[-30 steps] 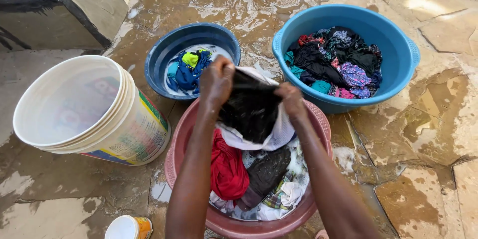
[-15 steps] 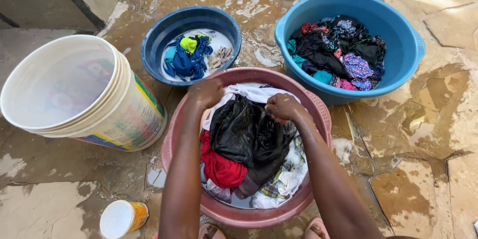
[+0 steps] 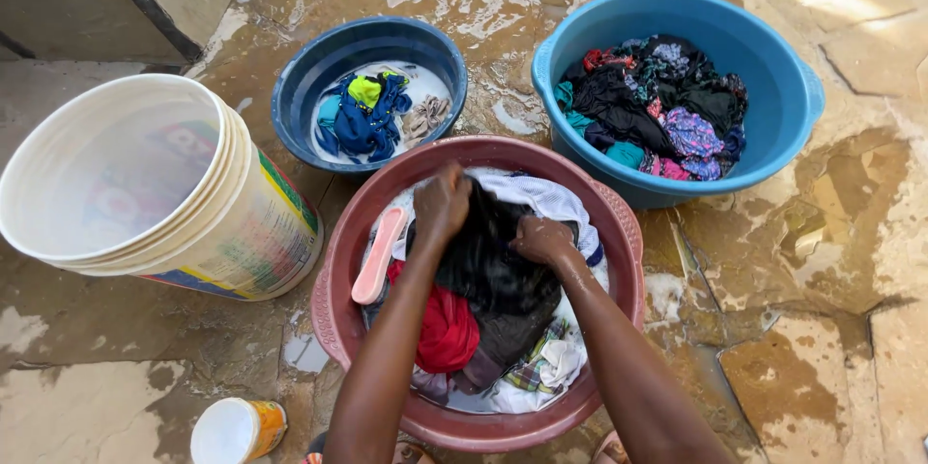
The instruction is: Hand-washing various items of clothing in basins with water and detergent
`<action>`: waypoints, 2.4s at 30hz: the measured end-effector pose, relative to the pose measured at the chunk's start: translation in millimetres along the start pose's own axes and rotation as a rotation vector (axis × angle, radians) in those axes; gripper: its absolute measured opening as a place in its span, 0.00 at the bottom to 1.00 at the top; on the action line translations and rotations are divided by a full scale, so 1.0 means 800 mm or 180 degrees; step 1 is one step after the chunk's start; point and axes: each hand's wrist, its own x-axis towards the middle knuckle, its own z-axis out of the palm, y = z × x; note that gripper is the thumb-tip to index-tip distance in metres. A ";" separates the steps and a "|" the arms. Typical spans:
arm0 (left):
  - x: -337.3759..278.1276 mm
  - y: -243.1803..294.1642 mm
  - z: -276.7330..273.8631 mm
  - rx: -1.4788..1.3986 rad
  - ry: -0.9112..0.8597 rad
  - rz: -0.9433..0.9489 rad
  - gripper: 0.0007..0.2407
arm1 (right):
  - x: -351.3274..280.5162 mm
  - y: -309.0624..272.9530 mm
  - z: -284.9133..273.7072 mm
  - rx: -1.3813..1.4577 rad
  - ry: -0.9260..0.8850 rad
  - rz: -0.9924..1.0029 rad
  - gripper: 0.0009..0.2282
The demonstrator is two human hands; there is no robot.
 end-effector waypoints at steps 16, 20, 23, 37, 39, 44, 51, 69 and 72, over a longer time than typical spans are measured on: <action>0.011 -0.062 -0.124 -0.0837 -0.0220 -0.0001 0.11 | -0.069 0.049 -0.169 0.2889 0.2551 -0.0291 0.11; 0.020 -0.087 -0.068 -0.0905 -0.0844 -0.0657 0.14 | -0.041 0.072 -0.178 0.3581 0.3058 -0.0971 0.06; 0.038 -0.121 0.048 -0.0026 -0.0244 0.0277 0.20 | -0.104 0.013 -0.159 0.1556 0.1390 0.0223 0.32; 0.051 -0.039 -0.123 -0.4481 0.1779 0.0238 0.03 | -0.076 0.055 -0.215 0.4861 0.2503 -0.1158 0.14; 0.034 -0.042 -0.133 -0.4672 0.2117 0.0566 0.05 | -0.088 0.068 -0.227 0.5408 0.2501 -0.1464 0.12; 0.063 -0.095 -0.062 -0.3900 0.2126 0.0021 0.07 | -0.031 0.102 -0.172 0.2695 0.3789 -0.1296 0.07; -0.014 -0.027 0.034 -0.0480 -0.0706 -0.0514 0.39 | -0.009 0.038 -0.020 0.0447 0.2042 -0.0209 0.25; 0.051 -0.103 0.281 0.1742 0.0321 0.1491 0.06 | 0.092 0.068 0.123 0.0894 0.1147 0.0268 0.23; 0.075 -0.168 0.356 0.1622 0.0282 0.1630 0.16 | 0.174 0.126 0.206 0.0760 0.0354 0.0424 0.33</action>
